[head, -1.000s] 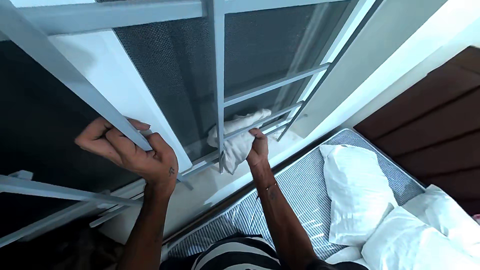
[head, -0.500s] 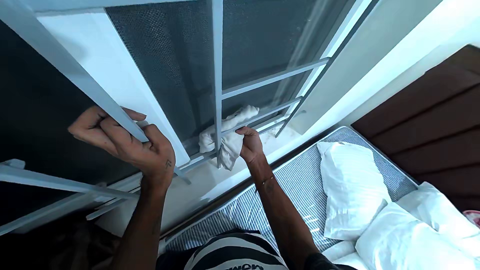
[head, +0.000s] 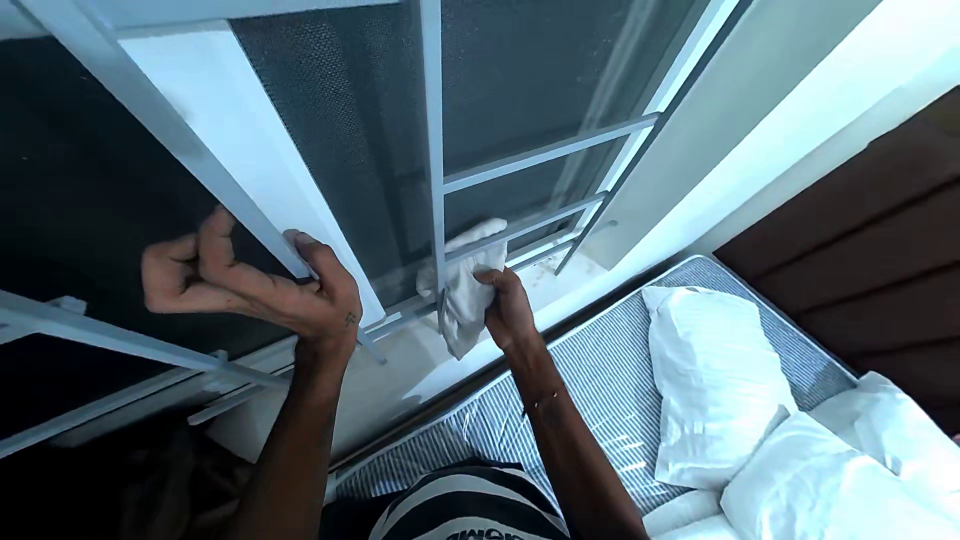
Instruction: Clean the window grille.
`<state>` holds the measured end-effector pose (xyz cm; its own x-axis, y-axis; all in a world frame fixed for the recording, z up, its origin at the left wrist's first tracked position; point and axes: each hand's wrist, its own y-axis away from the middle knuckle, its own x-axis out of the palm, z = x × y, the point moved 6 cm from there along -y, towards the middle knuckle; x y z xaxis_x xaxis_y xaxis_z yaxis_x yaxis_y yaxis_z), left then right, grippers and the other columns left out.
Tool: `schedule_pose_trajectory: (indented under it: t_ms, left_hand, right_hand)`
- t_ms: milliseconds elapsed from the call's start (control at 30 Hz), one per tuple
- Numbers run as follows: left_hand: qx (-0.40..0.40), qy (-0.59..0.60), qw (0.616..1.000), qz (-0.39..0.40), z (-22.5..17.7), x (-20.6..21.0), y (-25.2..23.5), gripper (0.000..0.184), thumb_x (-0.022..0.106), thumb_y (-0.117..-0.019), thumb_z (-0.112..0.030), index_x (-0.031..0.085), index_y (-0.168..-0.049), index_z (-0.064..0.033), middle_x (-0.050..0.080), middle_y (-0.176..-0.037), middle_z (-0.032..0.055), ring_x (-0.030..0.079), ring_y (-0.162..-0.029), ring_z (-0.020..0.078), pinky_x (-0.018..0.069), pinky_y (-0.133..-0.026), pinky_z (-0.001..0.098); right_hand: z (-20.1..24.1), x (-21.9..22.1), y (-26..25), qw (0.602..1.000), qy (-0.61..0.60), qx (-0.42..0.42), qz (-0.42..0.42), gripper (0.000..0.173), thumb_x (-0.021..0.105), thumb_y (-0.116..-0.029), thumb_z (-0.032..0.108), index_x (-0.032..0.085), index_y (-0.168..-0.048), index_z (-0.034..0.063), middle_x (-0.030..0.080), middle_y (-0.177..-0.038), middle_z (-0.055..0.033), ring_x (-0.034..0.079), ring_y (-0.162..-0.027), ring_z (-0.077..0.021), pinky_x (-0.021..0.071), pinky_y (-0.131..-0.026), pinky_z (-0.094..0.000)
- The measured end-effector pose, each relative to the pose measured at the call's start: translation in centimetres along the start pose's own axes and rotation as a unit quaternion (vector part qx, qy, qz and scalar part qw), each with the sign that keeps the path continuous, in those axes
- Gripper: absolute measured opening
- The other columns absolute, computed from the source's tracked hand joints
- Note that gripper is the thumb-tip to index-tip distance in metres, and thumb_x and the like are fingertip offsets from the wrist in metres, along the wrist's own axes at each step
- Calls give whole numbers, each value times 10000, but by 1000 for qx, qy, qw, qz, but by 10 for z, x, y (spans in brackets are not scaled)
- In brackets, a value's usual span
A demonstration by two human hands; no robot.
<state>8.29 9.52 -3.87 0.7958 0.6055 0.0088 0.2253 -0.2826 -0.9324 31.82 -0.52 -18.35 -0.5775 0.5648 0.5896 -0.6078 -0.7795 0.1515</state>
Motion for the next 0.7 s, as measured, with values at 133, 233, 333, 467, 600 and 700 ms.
schedule_pose_trajectory:
  t_ms: [133, 233, 333, 467, 600, 700]
  left_hand:
    - [92, 35, 994, -49, -13, -7, 7, 430, 631, -972, -229, 469, -1356, -121, 415, -1342, 93, 391, -1310, 189, 331, -1094, 327]
    - [151, 116, 981, 38, -35, -7, 23, 323, 622, -991, -218, 505, -1288, -169, 489, -1295, 29, 455, -1291, 155, 372, -1094, 340]
    - [154, 208, 932, 256, -69, 12, 31, 400, 593, -989, -315, 533, -1331, -116, 583, -1317, 92, 526, -1276, 238, 414, -1056, 425]
    - [131, 246, 836, 472, -110, 39, 32, 664, 628, -983, -483, 475, -1484, -75, 567, -1446, 82, 526, -1353, 232, 430, -1139, 457]
    - [109, 270, 829, 478, -118, 37, 24, 376, 639, -1016, -330, 645, -1299, -83, 662, -1289, 51, 631, -1185, 172, 502, -1036, 407]
    - [88, 320, 829, 450, -125, 31, 15, 221, 630, -1024, -209, 692, -1160, -45, 654, -1220, 56, 651, -1094, 102, 565, -944, 279]
  right_hand:
    - [6, -10, 44, 996, 67, -59, 7, 198, 629, -917, 181, 678, -1106, 148, 719, -948, -40, 698, -812, -135, 592, -694, -343]
    - [30, -9, 59, 992, 48, -117, -2, 146, 636, -891, 120, 706, -1014, 156, 725, -892, -28, 699, -752, -99, 596, -653, -306]
    - [65, 3, 70, 983, 32, -179, 31, 153, 681, -912, 158, 713, -1061, 176, 739, -931, -24, 716, -790, -93, 613, -691, -299]
    - [103, 19, 82, 962, 67, -248, 94, 267, 706, -941, 202, 672, -1206, 191, 736, -1029, -17, 716, -863, -90, 617, -743, -293]
    - [130, 23, 90, 923, 130, -339, 128, 314, 667, -967, 105, 627, -1275, 148, 717, -1072, -22, 704, -907, -103, 611, -760, -279]
    - [148, 28, 91, 890, 182, -406, 97, 410, 687, -942, 44, 583, -1331, 122, 706, -1106, -31, 702, -955, -114, 615, -806, -284]
